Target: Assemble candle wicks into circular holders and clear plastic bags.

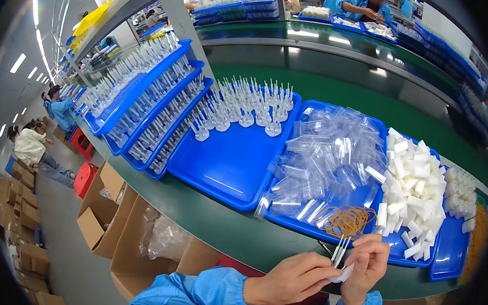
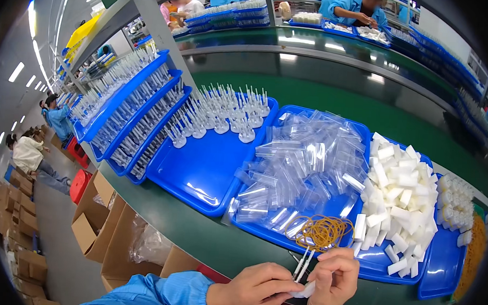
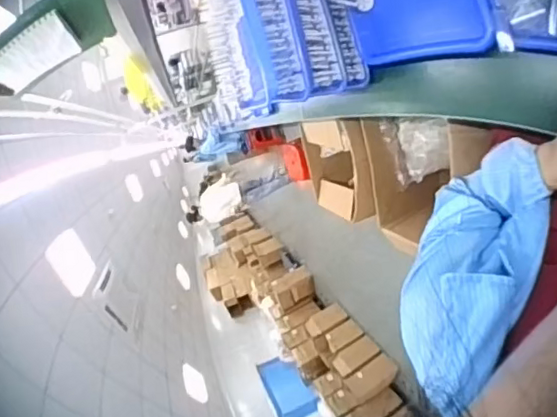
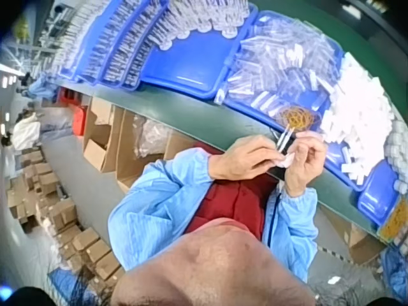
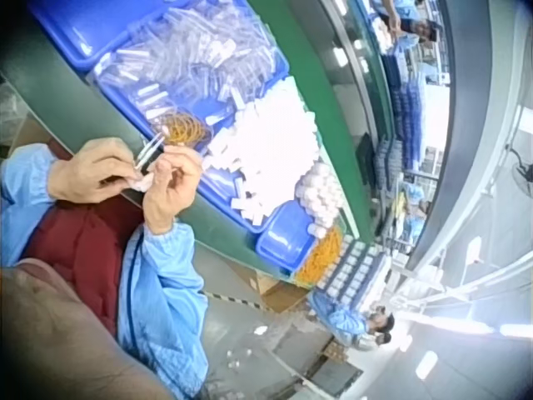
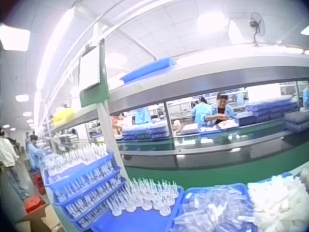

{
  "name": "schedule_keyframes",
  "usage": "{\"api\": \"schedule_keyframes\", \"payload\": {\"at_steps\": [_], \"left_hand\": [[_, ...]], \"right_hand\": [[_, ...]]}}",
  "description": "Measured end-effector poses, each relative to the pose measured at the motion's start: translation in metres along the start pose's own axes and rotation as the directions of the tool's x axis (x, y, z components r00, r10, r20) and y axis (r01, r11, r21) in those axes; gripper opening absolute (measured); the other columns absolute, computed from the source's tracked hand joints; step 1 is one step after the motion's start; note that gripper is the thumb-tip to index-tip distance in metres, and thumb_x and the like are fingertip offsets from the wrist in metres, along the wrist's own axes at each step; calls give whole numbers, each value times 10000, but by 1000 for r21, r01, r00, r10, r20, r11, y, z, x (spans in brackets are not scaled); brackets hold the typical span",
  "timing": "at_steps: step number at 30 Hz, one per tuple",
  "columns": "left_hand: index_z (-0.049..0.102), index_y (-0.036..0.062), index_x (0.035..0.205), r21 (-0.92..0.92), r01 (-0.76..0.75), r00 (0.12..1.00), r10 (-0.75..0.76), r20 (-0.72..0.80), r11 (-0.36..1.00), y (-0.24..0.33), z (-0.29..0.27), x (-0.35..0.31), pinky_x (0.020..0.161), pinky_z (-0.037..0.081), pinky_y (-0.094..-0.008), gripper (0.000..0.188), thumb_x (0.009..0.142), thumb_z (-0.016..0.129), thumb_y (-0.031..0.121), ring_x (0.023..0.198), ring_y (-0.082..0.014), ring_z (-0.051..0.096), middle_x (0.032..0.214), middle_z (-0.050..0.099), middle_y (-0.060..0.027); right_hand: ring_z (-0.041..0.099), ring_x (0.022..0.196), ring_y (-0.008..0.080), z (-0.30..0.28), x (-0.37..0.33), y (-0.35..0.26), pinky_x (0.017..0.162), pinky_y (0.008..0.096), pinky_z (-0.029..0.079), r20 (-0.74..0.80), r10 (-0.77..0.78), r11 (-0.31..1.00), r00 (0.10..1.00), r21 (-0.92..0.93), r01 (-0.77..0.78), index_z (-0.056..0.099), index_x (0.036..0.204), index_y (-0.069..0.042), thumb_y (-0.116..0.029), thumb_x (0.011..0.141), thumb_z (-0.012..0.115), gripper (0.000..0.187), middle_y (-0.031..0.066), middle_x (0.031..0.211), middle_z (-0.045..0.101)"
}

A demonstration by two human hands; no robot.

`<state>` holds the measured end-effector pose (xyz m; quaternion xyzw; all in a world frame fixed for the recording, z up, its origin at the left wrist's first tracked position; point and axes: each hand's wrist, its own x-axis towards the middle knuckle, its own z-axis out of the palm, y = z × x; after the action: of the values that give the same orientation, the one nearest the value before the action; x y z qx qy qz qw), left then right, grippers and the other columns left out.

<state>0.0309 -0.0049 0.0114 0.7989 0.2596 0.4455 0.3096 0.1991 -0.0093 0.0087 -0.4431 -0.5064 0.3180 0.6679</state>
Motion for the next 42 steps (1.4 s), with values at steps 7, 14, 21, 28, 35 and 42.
{"api": "schedule_keyframes", "payload": {"at_steps": [7,14,21,28,35,42], "left_hand": [[697,37,1127,133,-203,978,208,-19,970,5,-15,16,746,543,-374,355,779,758,0,873,-271,658,1000,653,-109],[752,109,1081,180,-172,984,161,74,968,-10,-22,-3,665,527,-350,441,656,767,-11,804,-234,648,912,626,-36],[725,105,1022,207,-164,981,138,134,964,-9,-9,-11,644,500,-337,414,645,812,-42,776,-221,634,895,608,-38],[715,93,1039,179,-165,976,135,170,970,-8,-9,-9,645,498,-336,447,635,808,-74,761,-234,628,899,601,-46],[716,72,1051,193,-161,979,132,155,968,-5,-8,-11,678,505,-336,453,637,802,-93,795,-231,626,940,595,-58],[717,72,1055,175,-162,979,136,151,971,-5,-9,-11,680,505,-333,466,630,800,-99,794,-227,638,949,600,-54]], "right_hand": [[622,836,155,-5,-6,-28,782,285,505,140,19,998,990,-56,-12,608,1067,-5,-247,1057,509,262,138,1126,577],[645,1004,264,-59,10,-43,915,354,486,-20,-23,898,1000,-440,12,667,1084,28,-85,944,588,196,145,1067,686],[630,838,219,-162,21,-60,742,329,477,-242,-100,499,965,-852,-161,689,1036,-31,51,841,656,213,77,949,650],[567,901,252,-164,52,-49,789,378,427,435,192,81,880,-900,427,691,905,-116,-57,776,641,150,49,877,603],[577,872,240,-143,73,-59,763,360,454,632,214,196,745,-775,601,656,845,-87,-81,736,709,121,51,846,573],[601,877,251,-131,83,-47,754,387,491,641,250,287,726,-765,577,643,880,-53,-60,713,758,202,77,834,571]]}}
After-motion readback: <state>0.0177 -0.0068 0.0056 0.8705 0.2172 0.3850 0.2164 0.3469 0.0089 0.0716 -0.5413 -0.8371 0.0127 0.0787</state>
